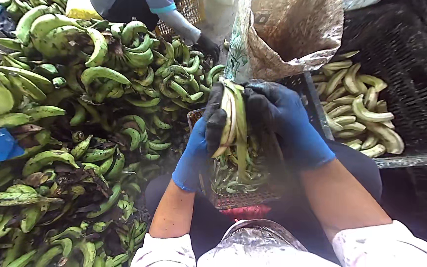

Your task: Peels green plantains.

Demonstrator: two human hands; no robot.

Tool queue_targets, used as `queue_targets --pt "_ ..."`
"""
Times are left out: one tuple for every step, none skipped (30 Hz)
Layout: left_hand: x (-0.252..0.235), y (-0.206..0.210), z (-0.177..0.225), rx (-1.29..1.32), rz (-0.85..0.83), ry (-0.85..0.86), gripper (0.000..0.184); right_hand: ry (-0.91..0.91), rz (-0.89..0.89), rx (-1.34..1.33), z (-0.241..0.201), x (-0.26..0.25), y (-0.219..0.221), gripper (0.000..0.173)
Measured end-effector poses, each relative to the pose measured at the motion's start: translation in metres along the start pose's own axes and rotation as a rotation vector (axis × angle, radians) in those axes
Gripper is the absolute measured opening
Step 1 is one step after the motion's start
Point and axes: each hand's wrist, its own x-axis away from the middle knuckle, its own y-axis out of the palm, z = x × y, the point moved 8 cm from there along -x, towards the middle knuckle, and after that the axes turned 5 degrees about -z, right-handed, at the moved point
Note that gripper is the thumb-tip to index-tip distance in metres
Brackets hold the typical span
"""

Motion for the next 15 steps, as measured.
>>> queue_targets --pt "0.003 -0.005 0.001 0.037 0.033 0.008 0.053 0.085 -0.006 0.057 0.007 -0.002 -0.002 0.057" --pt "0.006 -0.012 0.0 0.086 0.09 -0.001 0.048 0.116 0.029 0.087 0.008 -0.002 -0.006 0.057" --pt "0.006 -0.019 -0.002 0.148 0.146 -0.011 0.046 0.074 0.108 0.102 0.004 0.001 -0.009 0.058" --pt "0.006 -0.024 -0.007 0.246 0.187 -0.02 0.046 -0.022 0.188 0.115 -0.008 0.007 -0.01 0.057" --pt "0.004 -0.027 -0.012 0.383 0.235 -0.049 0.054 -0.154 0.241 0.112 -0.023 0.016 -0.008 0.051" --pt "0.003 -0.029 -0.013 0.475 0.25 -0.048 0.059 -0.287 0.266 0.12 -0.037 0.028 -0.003 0.043" --pt "0.003 -0.03 -0.012 0.553 0.243 -0.043 0.062 -0.42 0.293 0.137 -0.049 0.041 0.002 0.039" --pt "0.004 -0.029 -0.012 0.621 0.265 -0.068 0.061 -0.531 0.322 0.15 -0.058 0.052 0.007 0.037" --pt "0.005 -0.029 -0.013 0.67 0.285 -0.101 0.06 -0.615 0.347 0.164 -0.064 0.06 0.009 0.038" --pt "0.005 -0.029 -0.015 0.689 0.292 -0.119 0.059 -0.675 0.361 0.18 -0.068 0.063 0.009 0.042" --pt "0.006 -0.029 -0.015 0.688 0.287 -0.118 0.056 -0.71 0.369 0.187 -0.07 0.062 0.007 0.044" --pt "0.006 -0.029 -0.014 0.693 0.286 -0.115 0.054 -0.724 0.358 0.177 -0.072 0.061 0.007 0.045" --pt "0.005 -0.03 -0.013 0.689 0.295 -0.113 0.051 -0.716 0.323 0.157 -0.072 0.058 0.008 0.045" --pt "0.005 -0.031 -0.012 0.665 0.298 -0.11 0.049 -0.69 0.278 0.137 -0.072 0.054 0.011 0.045" --pt "0.005 -0.032 -0.011 0.597 0.309 -0.092 0.045 -0.646 0.231 0.108 -0.071 0.048 0.015 0.043"
